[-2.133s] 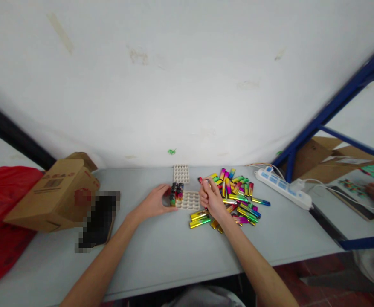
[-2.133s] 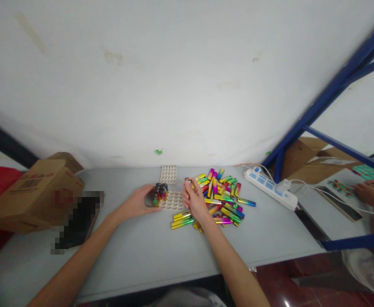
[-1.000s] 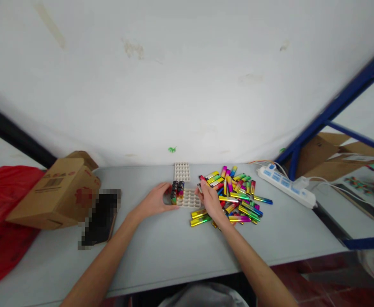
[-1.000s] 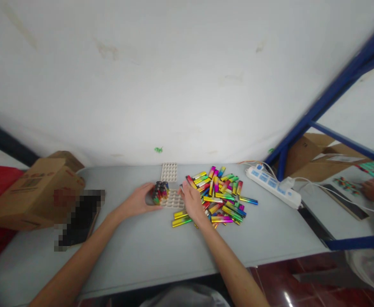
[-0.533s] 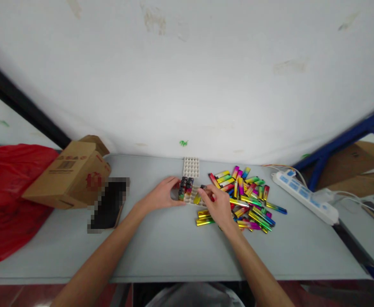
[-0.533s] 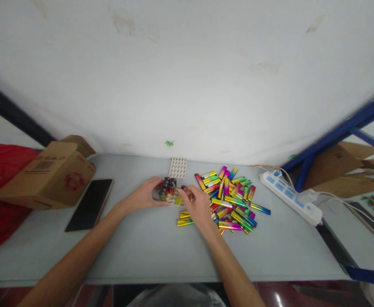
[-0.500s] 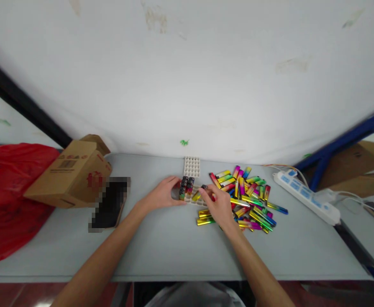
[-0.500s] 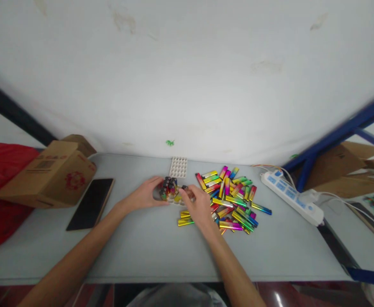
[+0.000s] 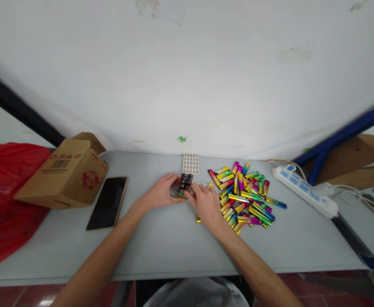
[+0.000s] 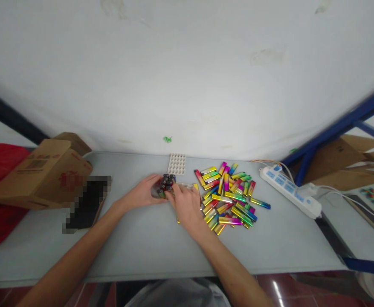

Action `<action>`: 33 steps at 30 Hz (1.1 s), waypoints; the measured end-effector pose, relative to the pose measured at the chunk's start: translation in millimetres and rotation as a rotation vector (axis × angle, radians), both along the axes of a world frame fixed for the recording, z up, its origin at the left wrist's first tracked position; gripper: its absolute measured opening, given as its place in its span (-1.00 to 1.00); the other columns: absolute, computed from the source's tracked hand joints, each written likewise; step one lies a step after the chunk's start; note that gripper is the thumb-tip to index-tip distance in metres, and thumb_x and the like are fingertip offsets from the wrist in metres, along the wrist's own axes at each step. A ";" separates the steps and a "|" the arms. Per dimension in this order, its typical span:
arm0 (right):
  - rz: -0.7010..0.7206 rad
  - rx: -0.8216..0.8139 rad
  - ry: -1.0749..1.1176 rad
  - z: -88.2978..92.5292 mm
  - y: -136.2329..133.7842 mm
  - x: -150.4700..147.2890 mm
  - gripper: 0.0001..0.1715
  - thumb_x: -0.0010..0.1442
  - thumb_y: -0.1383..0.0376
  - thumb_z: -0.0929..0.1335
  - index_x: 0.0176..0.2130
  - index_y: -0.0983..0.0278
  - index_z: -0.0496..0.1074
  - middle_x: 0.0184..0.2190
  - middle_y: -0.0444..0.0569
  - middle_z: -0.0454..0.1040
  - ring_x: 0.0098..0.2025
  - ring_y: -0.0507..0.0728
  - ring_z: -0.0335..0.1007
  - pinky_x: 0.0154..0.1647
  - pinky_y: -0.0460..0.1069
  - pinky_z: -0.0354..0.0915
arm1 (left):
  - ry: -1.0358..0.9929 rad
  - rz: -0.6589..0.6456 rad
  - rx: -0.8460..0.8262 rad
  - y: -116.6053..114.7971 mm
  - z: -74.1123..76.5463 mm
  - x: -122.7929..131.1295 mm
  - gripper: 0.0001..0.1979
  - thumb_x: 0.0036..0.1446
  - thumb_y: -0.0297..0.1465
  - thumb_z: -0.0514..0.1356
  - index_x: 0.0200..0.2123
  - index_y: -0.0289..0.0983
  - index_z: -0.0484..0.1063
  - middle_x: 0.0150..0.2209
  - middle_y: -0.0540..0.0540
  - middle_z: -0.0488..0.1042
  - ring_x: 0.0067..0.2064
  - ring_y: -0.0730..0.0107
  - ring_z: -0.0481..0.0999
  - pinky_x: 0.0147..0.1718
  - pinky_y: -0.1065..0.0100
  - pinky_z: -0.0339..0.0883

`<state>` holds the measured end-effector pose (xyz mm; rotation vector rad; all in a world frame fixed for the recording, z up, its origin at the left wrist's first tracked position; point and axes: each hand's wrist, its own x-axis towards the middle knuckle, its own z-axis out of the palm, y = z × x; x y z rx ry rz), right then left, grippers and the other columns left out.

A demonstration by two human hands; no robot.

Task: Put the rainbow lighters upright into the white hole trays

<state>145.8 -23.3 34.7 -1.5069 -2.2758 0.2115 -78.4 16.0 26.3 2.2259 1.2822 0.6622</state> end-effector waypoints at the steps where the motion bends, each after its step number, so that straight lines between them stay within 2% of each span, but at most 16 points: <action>1: 0.004 0.004 -0.011 -0.6 0.2 1.2 -0.69 0.55 0.05 0.41 -0.08 0.22 0.60 -0.21 0.09 0.73 -0.20 0.24 0.65 0.03 0.10 0.35 | 0.006 0.004 0.000 0.2 0.0 -0.2 -0.45 0.02 0.02 0.53 -0.15 -0.20 0.45 -0.11 -0.13 0.57 -0.06 0.02 0.56 -0.02 0.15 0.43; 4: 0.071 0.011 0.022 -4.4 2.6 16.5 -0.66 0.54 0.04 0.41 -0.14 0.23 0.60 -0.26 0.04 0.71 -0.23 0.22 0.62 -0.01 0.09 0.35 | 0.014 0.019 0.001 0.6 0.4 -0.6 -0.44 0.02 0.03 0.53 -0.15 -0.21 0.45 -0.11 -0.14 0.56 -0.09 0.03 0.55 -0.04 0.14 0.44; 7: 0.127 0.029 0.124 -6.1 8.7 43.0 -0.72 0.59 0.13 0.36 -0.11 0.21 0.60 -0.28 -0.03 0.68 -0.25 0.19 0.59 -0.05 0.07 0.36 | 0.012 0.021 -0.011 0.7 1.9 -0.6 -0.45 0.00 0.01 0.54 -0.15 -0.21 0.46 -0.11 -0.13 0.57 -0.10 0.02 0.55 -0.03 0.14 0.44; 10: 0.049 0.094 0.227 -6.2 19.8 68.2 -0.71 0.60 0.22 0.31 -0.09 0.22 0.61 -0.24 0.01 0.67 -0.20 0.20 0.58 -0.05 0.06 0.38 | 0.010 0.030 -0.029 0.2 4.0 -0.4 -0.44 -0.02 0.00 0.55 -0.14 -0.20 0.47 -0.10 -0.14 0.57 -0.10 0.03 0.55 -0.03 0.12 0.46; 13: -0.085 0.161 0.239 -8.2 34.1 83.2 -0.74 0.57 0.26 0.33 -0.06 0.25 0.63 -0.14 0.09 0.66 -0.06 0.26 0.57 0.06 0.11 0.39 | 0.020 0.034 -0.032 -0.2 5.3 -0.2 -0.44 -0.01 -0.01 0.54 -0.12 -0.22 0.47 -0.08 -0.17 0.57 -0.08 0.02 0.54 -0.02 0.08 0.47; 16: -0.177 0.156 0.156 -9.5 48.8 84.6 -0.78 0.53 0.26 0.38 -0.03 0.26 0.65 -0.09 0.13 0.66 0.01 0.31 0.55 0.14 0.15 0.37 | 0.026 0.033 -0.034 0.4 5.0 -0.1 -0.42 -0.02 -0.01 0.55 -0.11 -0.23 0.48 -0.08 -0.19 0.57 -0.07 -0.01 0.55 -0.02 0.06 0.48; 20: -0.214 0.038 -0.012 -6.0 61.9 71.4 -0.80 0.50 0.27 0.43 0.03 0.26 0.66 -0.02 0.17 0.65 0.08 0.36 0.52 0.15 0.17 0.35 | 0.012 0.042 -0.042 1.5 3.1 -0.4 -0.41 -0.07 0.00 0.56 -0.10 -0.20 0.48 -0.08 -0.19 0.58 -0.07 -0.05 0.56 -0.02 0.04 0.49; 25: -0.246 -0.044 -0.100 -7.8 60.8 58.3 -0.65 0.47 0.35 0.42 0.20 0.25 0.59 0.11 0.26 0.59 0.18 0.41 0.46 0.17 0.22 0.35 | -0.003 0.042 -0.036 0.9 2.4 -1.7 -0.42 -0.06 -0.02 0.55 -0.08 -0.18 0.49 -0.06 -0.19 0.60 -0.04 -0.08 0.57 -0.01 0.03 0.50; 28: -0.177 -0.005 0.006 -13.4 56.5 60.3 -0.61 0.45 0.37 0.42 0.23 0.24 0.57 0.09 0.24 0.57 0.18 0.40 0.45 0.22 0.24 0.37 | 0.004 0.035 -0.023 0.4 3.0 -2.0 -0.44 -0.04 -0.03 0.55 -0.09 -0.19 0.49 -0.07 -0.18 0.60 -0.06 -0.04 0.57 -0.02 0.06 0.51; 31: -0.094 0.042 0.262 -16.0 51.7 64.2 -0.65 0.44 0.36 0.38 0.17 0.26 0.56 0.05 0.21 0.53 0.12 0.35 0.48 0.24 0.24 0.41 | 0.010 0.032 -0.013 0.0 3.2 -2.1 -0.42 -0.03 -0.03 0.55 -0.07 -0.21 0.49 -0.07 -0.18 0.61 -0.06 -0.01 0.58 -0.03 0.08 0.51; 33: -0.078 0.050 0.468 -15.2 48.4 65.5 -0.69 0.43 0.31 0.38 0.12 0.24 0.54 0.00 0.16 0.52 0.05 0.31 0.50 0.17 0.22 0.47 | 0.011 0.039 -0.010 -0.2 2.6 -2.1 -0.42 -0.03 -0.03 0.54 -0.06 -0.22 0.51 -0.06 -0.19 0.61 -0.06 -0.01 0.58 -0.02 0.07 0.52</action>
